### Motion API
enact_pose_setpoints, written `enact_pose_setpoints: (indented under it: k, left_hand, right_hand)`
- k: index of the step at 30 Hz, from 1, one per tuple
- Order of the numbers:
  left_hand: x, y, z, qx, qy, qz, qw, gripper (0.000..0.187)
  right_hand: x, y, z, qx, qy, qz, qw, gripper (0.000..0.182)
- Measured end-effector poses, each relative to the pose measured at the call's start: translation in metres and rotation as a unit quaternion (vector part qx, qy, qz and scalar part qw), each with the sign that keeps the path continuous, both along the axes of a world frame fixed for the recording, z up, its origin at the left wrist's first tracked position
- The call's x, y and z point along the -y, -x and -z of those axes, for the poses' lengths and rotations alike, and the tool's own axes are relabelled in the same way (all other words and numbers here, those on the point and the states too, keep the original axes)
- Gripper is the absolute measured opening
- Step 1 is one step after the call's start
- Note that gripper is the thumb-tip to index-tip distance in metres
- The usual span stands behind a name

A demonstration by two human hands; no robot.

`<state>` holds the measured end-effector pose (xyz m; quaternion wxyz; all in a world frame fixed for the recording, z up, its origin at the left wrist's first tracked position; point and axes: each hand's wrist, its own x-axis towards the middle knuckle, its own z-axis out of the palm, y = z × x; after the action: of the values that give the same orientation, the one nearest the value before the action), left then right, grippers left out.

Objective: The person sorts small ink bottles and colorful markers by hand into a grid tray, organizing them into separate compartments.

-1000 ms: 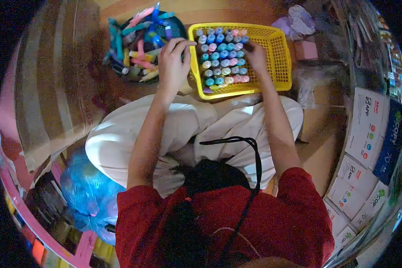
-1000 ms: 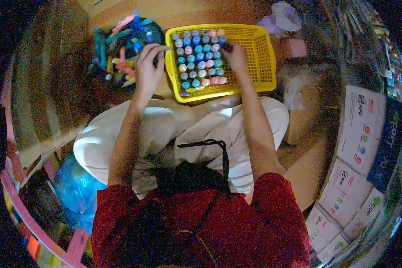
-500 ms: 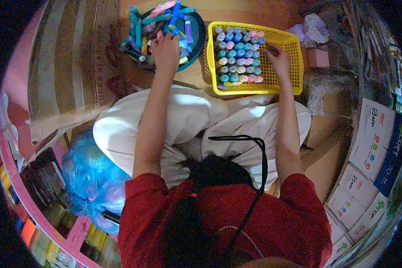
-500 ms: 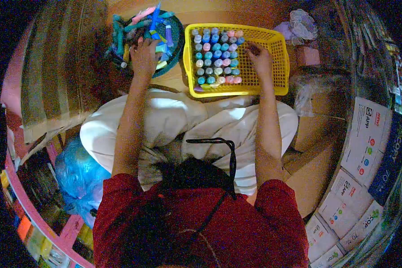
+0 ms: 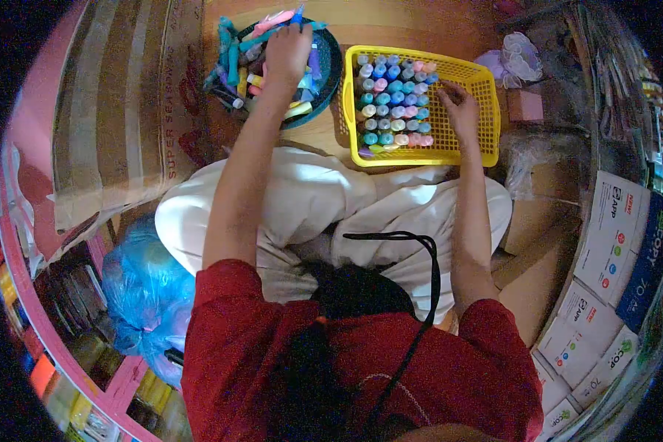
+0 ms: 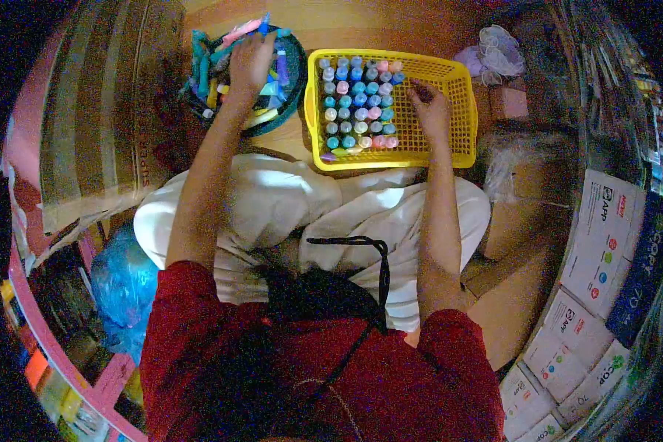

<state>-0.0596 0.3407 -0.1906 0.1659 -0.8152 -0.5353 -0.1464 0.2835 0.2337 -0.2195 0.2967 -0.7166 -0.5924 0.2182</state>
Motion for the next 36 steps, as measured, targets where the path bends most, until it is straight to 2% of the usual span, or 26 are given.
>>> enact_pose_setpoints:
  k: [2,5,8,11,14,18,21,24,27,30,31,32,34,35,36]
  left_hand:
    - [-0.009,-0.003,0.0,-0.052,-0.015,0.013,0.998,0.013]
    - [-0.015,-0.004,0.013,-0.072,-0.053,0.018,0.996,0.013]
    - [-0.014,-0.002,0.006,-0.11,-0.018,0.041,0.993,0.012]
    - [-0.018,0.004,0.008,-0.153,-0.003,0.098,0.983,0.015]
    - [-0.021,0.022,0.021,-0.122,-0.055,0.208,0.969,0.017]
    - [-0.027,0.011,0.027,-0.087,0.057,0.168,0.98,0.022]
    - [-0.02,0.006,-0.005,-0.023,0.186,0.131,0.974,0.023]
    - [-0.022,0.023,0.005,0.126,0.136,0.223,0.957,0.024]
    - [-0.012,0.031,0.005,0.322,0.152,0.211,0.91,0.025]
    - [0.018,0.036,-0.012,0.309,0.171,0.188,0.916,0.026]
    - [0.02,0.041,0.0,0.314,0.235,0.202,0.898,0.026]
    - [0.022,0.045,0.01,0.317,0.298,0.211,0.876,0.026]
    - [0.047,0.041,-0.025,0.084,0.276,0.284,0.915,0.027]
    - [0.053,0.041,-0.035,0.032,0.24,0.301,0.922,0.028]
    - [0.049,0.045,-0.035,0.046,0.238,0.302,0.922,0.029]
  right_hand:
    - [0.001,0.001,0.0,-0.047,-0.011,0.007,0.999,0.029]
    - [0.002,0.004,-0.002,-0.106,-0.023,0.006,0.994,0.029]
    - [0.004,0.005,-0.004,-0.129,-0.041,0.003,0.991,0.028]
    - [0.006,0.014,-0.017,-0.165,-0.026,0.015,0.986,0.027]
    - [0.006,0.011,-0.015,-0.167,-0.032,0.027,0.985,0.026]
    - [0.004,0.004,-0.002,-0.159,-0.033,0.043,0.986,0.026]
    - [0.01,0.01,-0.019,-0.174,-0.041,0.034,0.983,0.027]
    - [0.007,0.005,-0.012,-0.14,-0.038,0.049,0.988,0.027]
    - [0.007,0.006,-0.015,-0.21,-0.017,0.049,0.976,0.027]
    - [0.004,0.002,-0.006,-0.158,-0.028,0.037,0.986,0.027]
    - [0.004,0.002,-0.009,-0.122,-0.028,0.023,0.992,0.027]
    - [0.004,0.005,-0.01,-0.147,-0.028,0.023,0.989,0.027]
    - [0.003,0.003,-0.008,-0.195,-0.026,0.024,0.98,0.028]
    - [0.0,-0.005,0.005,-0.151,-0.027,0.027,0.988,0.028]
    - [0.0,-0.001,0.002,-0.15,-0.032,0.021,0.988,0.028]
